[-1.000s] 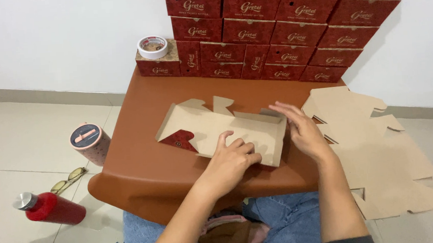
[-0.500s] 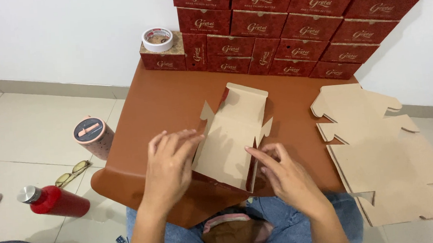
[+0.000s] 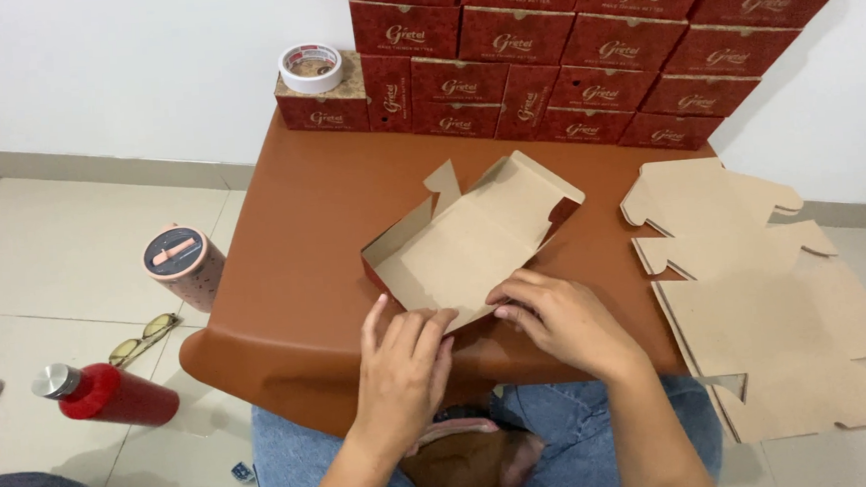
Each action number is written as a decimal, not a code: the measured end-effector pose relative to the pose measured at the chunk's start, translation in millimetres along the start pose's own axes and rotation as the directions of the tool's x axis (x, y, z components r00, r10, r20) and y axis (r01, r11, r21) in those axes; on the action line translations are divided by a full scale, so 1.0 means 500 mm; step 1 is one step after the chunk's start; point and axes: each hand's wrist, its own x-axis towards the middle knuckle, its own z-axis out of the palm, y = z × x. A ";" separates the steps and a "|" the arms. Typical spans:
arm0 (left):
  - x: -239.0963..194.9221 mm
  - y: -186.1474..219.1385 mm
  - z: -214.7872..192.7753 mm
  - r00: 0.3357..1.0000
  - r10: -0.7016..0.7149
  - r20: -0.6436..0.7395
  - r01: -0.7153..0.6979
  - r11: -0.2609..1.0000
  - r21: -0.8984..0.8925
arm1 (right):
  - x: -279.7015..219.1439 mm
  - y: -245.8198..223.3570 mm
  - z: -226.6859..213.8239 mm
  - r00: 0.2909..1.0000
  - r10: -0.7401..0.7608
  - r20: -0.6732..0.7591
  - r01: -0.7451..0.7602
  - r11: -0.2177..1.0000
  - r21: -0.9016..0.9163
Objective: Assembling a cardboard gift box from a flat template by folding and tucking flaps.
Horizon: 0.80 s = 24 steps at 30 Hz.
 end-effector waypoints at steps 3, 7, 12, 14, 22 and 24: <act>-0.002 -0.014 0.014 0.999 -0.014 -0.034 0.013 1.000 -0.004 | 0.006 -0.017 0.003 0.995 0.085 0.044 -0.087 0.994 0.062; -0.004 -0.015 0.024 0.995 -0.058 -0.080 0.057 0.998 -0.025 | 0.014 -0.020 0.025 0.989 0.147 0.036 -0.151 0.976 0.157; -0.004 -0.014 0.026 0.966 -0.199 -0.165 0.192 0.980 -0.056 | 0.020 -0.022 0.043 0.990 0.131 -0.049 -0.121 0.977 0.176; -0.003 -0.012 0.028 0.961 -0.209 -0.183 0.200 0.978 -0.067 | 0.019 -0.022 0.050 0.990 0.107 -0.095 -0.088 0.979 0.186; 0.000 -0.010 0.035 0.948 -0.224 -0.227 0.212 0.974 -0.075 | 0.017 -0.012 0.071 0.974 0.043 -0.222 -0.023 0.995 0.092; 0.000 -0.010 0.041 0.964 -0.176 -0.197 0.172 0.984 -0.037 | 0.018 -0.011 0.073 0.970 0.005 -0.244 0.014 0.997 0.075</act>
